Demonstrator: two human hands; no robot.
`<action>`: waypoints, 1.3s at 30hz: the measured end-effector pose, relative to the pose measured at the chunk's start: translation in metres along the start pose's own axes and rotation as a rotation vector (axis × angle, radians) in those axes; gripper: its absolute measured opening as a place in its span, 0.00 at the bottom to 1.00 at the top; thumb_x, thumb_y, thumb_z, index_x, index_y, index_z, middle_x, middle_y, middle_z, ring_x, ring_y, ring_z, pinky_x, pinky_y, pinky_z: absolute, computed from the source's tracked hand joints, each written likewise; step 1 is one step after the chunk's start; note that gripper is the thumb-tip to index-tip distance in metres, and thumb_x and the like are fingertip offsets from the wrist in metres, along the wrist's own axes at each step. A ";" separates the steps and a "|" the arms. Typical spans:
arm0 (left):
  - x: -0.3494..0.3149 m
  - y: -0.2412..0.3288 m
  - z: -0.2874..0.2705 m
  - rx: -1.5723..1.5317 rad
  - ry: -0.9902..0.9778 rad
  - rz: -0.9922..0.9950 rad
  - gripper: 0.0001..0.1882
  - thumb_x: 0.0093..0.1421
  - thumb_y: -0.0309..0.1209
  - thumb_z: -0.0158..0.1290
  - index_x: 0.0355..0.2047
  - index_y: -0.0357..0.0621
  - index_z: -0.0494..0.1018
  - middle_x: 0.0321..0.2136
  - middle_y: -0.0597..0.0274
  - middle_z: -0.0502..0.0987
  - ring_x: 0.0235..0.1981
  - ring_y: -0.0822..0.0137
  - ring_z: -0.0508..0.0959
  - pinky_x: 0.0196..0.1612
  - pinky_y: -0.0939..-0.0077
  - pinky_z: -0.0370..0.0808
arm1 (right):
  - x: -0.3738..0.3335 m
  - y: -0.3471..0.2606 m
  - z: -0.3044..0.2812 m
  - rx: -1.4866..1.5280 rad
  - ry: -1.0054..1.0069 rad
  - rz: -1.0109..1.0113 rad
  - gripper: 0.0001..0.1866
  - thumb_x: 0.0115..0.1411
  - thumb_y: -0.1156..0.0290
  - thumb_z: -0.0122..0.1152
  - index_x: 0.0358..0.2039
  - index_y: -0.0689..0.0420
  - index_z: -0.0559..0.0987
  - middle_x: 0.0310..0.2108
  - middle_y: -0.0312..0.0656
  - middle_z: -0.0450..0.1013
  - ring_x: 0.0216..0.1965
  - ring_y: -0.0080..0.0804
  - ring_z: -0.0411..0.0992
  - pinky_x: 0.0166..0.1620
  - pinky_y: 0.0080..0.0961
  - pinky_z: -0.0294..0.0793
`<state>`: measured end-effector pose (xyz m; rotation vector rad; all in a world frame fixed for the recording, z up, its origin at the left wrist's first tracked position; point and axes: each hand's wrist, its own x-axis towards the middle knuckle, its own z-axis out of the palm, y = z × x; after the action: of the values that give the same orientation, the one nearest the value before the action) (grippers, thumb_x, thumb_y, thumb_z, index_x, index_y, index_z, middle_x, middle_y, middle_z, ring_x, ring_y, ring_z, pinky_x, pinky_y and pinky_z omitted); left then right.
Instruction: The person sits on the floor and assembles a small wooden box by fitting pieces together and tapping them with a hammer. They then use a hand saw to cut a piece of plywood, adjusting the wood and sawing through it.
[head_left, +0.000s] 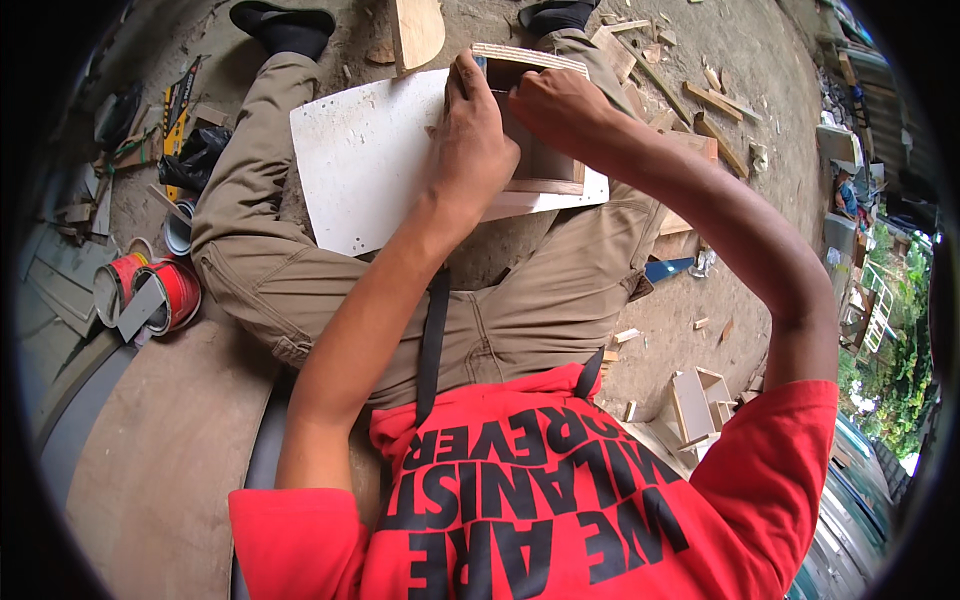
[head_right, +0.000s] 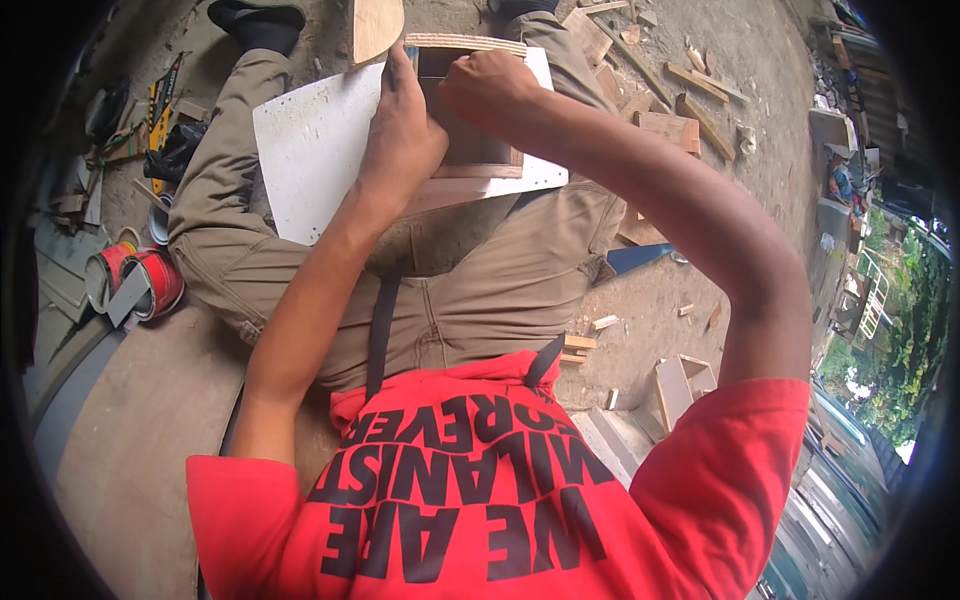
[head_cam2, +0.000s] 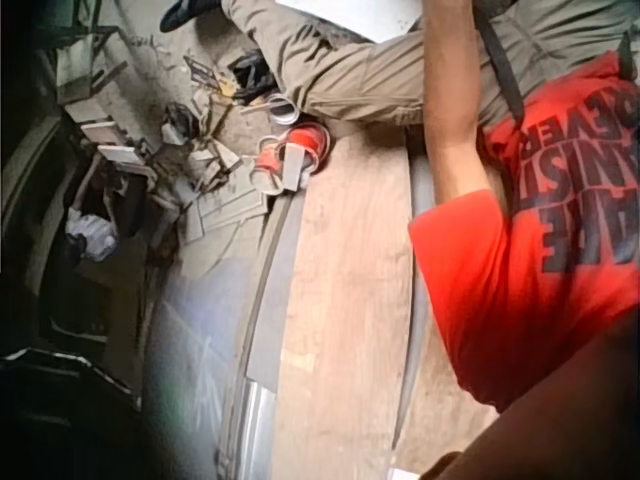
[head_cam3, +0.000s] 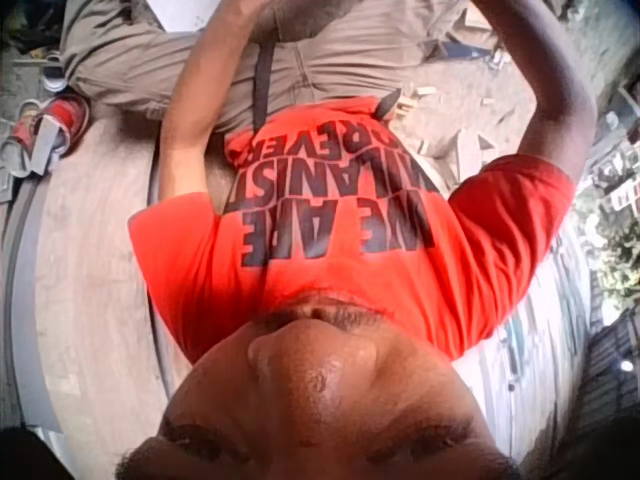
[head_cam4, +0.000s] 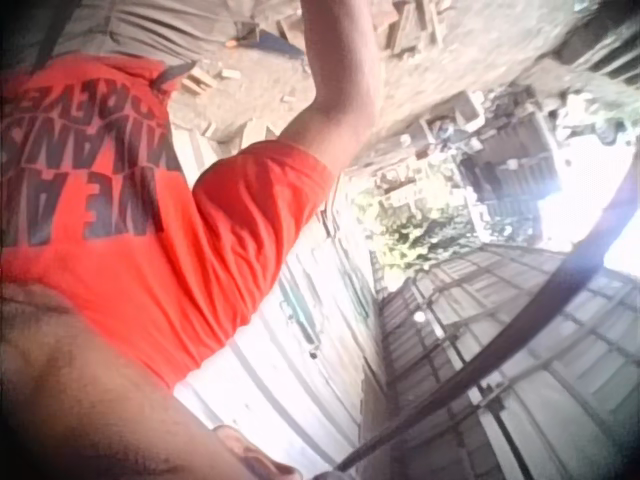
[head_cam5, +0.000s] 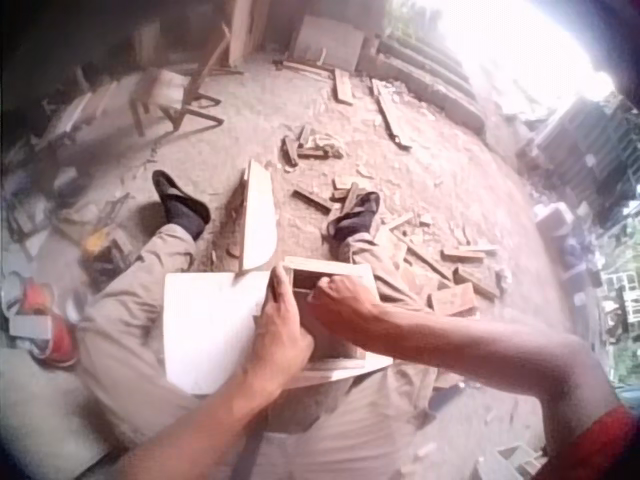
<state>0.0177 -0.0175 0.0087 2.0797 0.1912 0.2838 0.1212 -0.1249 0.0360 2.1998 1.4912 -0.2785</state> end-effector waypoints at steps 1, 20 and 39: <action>0.000 0.000 0.000 -0.003 -0.004 -0.017 0.44 0.50 0.12 0.47 0.66 0.23 0.39 0.59 0.23 0.57 0.59 0.30 0.63 0.63 0.54 0.66 | 0.000 -0.007 -0.008 -0.017 -0.020 0.035 0.03 0.53 0.74 0.64 0.27 0.55 0.85 0.28 0.41 0.81 0.31 0.34 0.82 0.30 0.29 0.80; -0.002 0.001 0.007 0.105 0.091 0.033 0.42 0.52 0.14 0.45 0.68 0.29 0.43 0.61 0.28 0.58 0.62 0.34 0.64 0.63 0.50 0.66 | 0.021 -0.001 0.017 0.252 -0.167 -0.105 0.10 0.57 0.72 0.63 0.40 0.58 0.84 0.40 0.48 0.81 0.44 0.42 0.80 0.43 0.35 0.81; -0.005 0.002 0.012 0.055 0.067 0.022 0.40 0.53 0.15 0.43 0.66 0.22 0.41 0.60 0.22 0.57 0.62 0.30 0.61 0.66 0.52 0.62 | -0.001 -0.007 0.005 0.365 -0.248 -0.246 0.08 0.57 0.73 0.57 0.31 0.62 0.83 0.33 0.55 0.81 0.40 0.48 0.81 0.41 0.39 0.80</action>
<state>0.0158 -0.0299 0.0044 2.1298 0.2186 0.3653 0.1153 -0.1258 0.0303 2.1402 1.6692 -0.9353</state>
